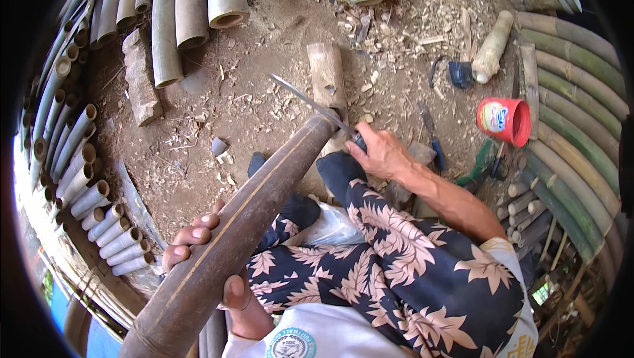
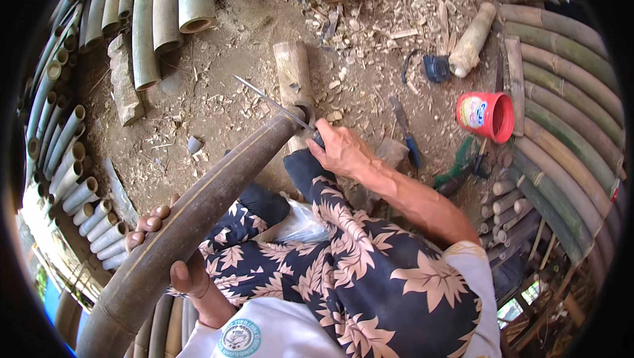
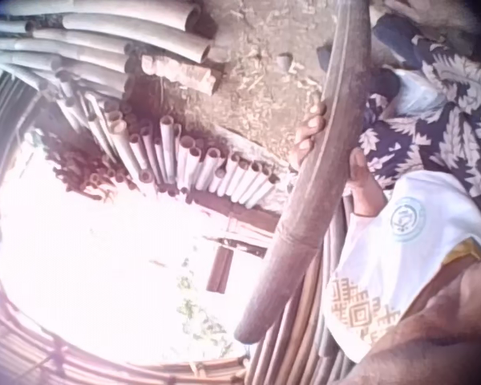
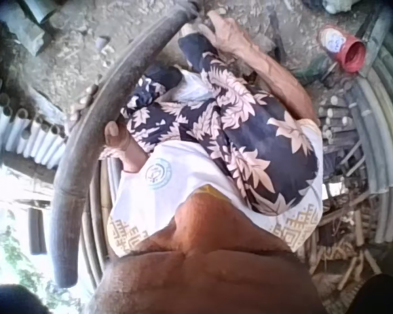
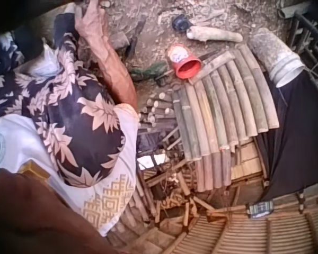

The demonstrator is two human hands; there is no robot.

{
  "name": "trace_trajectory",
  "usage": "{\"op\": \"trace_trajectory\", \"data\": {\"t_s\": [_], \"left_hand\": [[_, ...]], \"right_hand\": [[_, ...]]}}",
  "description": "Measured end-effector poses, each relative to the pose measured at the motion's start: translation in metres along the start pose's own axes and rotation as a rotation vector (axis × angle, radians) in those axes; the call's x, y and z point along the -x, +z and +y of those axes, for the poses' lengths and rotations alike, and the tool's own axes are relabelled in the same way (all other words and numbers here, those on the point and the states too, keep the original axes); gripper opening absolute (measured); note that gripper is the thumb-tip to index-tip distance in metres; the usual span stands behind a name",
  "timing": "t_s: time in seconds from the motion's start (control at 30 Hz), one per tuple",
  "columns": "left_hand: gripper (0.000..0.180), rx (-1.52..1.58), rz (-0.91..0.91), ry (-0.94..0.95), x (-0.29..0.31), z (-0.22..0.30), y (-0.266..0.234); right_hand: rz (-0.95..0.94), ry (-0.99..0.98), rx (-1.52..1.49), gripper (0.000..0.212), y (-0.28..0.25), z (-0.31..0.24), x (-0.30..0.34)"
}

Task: The person holds a bamboo stalk by hand and uses a knife to shave its surface and cut into its ends, rotating the stalk several times to work on different sides.

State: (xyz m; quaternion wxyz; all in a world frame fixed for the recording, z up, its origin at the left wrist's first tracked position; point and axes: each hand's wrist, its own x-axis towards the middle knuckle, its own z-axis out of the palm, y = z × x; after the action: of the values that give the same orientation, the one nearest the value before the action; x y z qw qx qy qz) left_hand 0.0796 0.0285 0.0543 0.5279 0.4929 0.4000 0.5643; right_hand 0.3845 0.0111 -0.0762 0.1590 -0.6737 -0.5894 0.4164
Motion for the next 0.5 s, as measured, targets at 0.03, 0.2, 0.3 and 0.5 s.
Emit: {"op": "trace_trajectory", "data": {"t_s": [0.03, 0.2, 0.3, 0.5], "left_hand": [[0.069, -0.022, 0.001, -0.011, 0.003, 0.003, -0.001], [0.076, 0.055, 0.038, -0.035, 0.003, 0.003, 0.001], [0.077, 0.084, 0.064, -0.034, 0.003, 0.005, 0.004], [0.082, 0.087, -0.129, 0.032, -0.004, -0.007, -0.023]], "right_hand": [[0.03, -0.032, -0.097, 0.034, -0.003, -0.012, 0.008], [0.27, -0.316, -0.113, 0.034, -0.005, -0.041, 0.013], [-0.145, 0.28, 0.171, 0.032, 0.005, 0.023, -0.007], [0.295, -0.331, -0.06, 0.033, -0.016, -0.03, 0.008]]}}
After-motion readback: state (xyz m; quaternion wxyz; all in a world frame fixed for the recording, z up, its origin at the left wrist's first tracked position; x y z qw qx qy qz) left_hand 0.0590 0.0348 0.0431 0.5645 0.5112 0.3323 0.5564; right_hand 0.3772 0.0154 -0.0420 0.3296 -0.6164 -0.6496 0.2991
